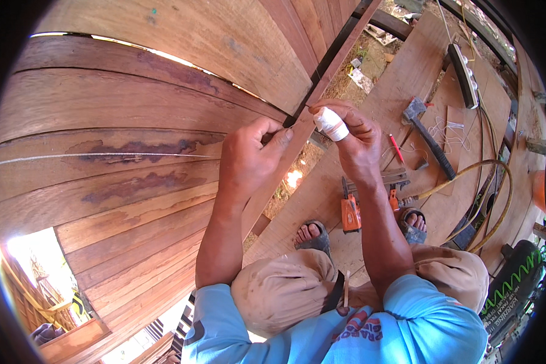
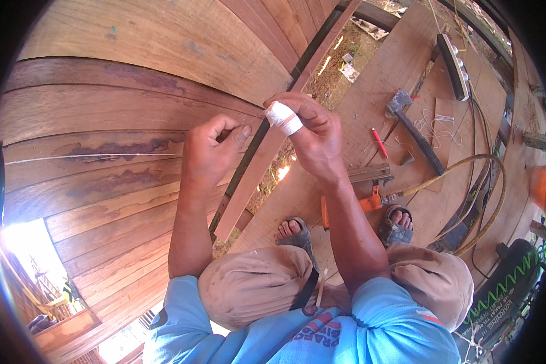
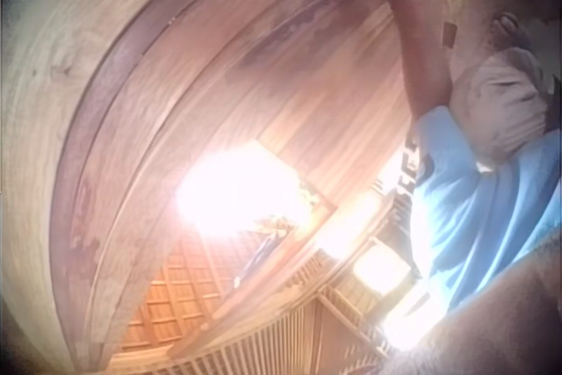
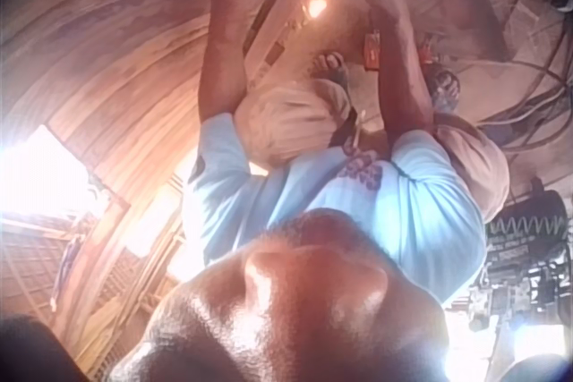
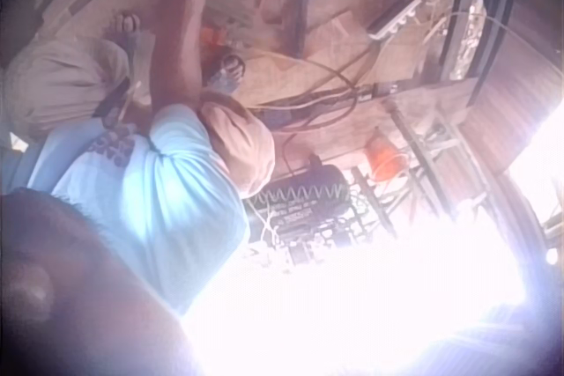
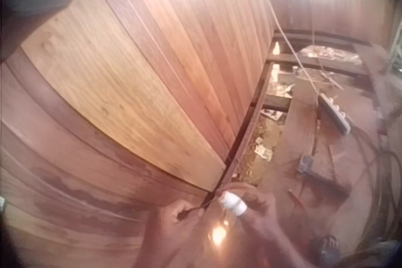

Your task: The person installs wooden planks onto a curved ceiling structure. They use a nail gun to secure the planks, a hammer to adjust them, and a pencil to mark measurements. The person also handles a string line for alignment.

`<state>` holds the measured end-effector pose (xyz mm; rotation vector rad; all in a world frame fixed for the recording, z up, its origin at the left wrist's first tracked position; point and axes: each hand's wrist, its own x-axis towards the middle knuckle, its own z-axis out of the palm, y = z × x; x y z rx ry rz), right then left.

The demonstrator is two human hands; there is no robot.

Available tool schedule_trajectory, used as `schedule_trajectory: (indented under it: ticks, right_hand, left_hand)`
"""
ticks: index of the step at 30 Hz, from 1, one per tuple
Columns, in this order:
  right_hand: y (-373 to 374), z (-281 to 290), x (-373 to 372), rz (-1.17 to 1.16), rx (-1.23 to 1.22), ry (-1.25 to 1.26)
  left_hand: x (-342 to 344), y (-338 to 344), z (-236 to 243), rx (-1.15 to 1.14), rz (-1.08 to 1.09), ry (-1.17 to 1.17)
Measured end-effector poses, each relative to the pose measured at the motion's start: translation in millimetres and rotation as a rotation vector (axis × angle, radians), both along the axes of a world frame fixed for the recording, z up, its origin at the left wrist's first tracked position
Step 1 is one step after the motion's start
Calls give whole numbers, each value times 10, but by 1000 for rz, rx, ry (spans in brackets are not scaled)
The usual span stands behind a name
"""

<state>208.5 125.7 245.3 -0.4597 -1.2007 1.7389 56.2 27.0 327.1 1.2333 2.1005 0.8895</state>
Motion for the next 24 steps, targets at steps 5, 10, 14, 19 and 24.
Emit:
schedule_trajectory:
  ticks: [5,10,14,19,24]
  right_hand:
    - [-13,-70,-20,-45,285,-121]
    - [-165,54,-98,-193,272,-99]
    - [-167,90,-70,-237,291,-129]
    - [-151,26,-63,-237,185,-19]
    - [-148,36,-32,-191,95,22]
  left_hand:
    - [18,-40,-8,253,183,-984]
    - [329,175,-165,448,278,-1310]
    - [385,227,-255,430,255,-973]
    - [387,240,-282,407,211,-723]
    - [377,222,-335,364,141,-605]
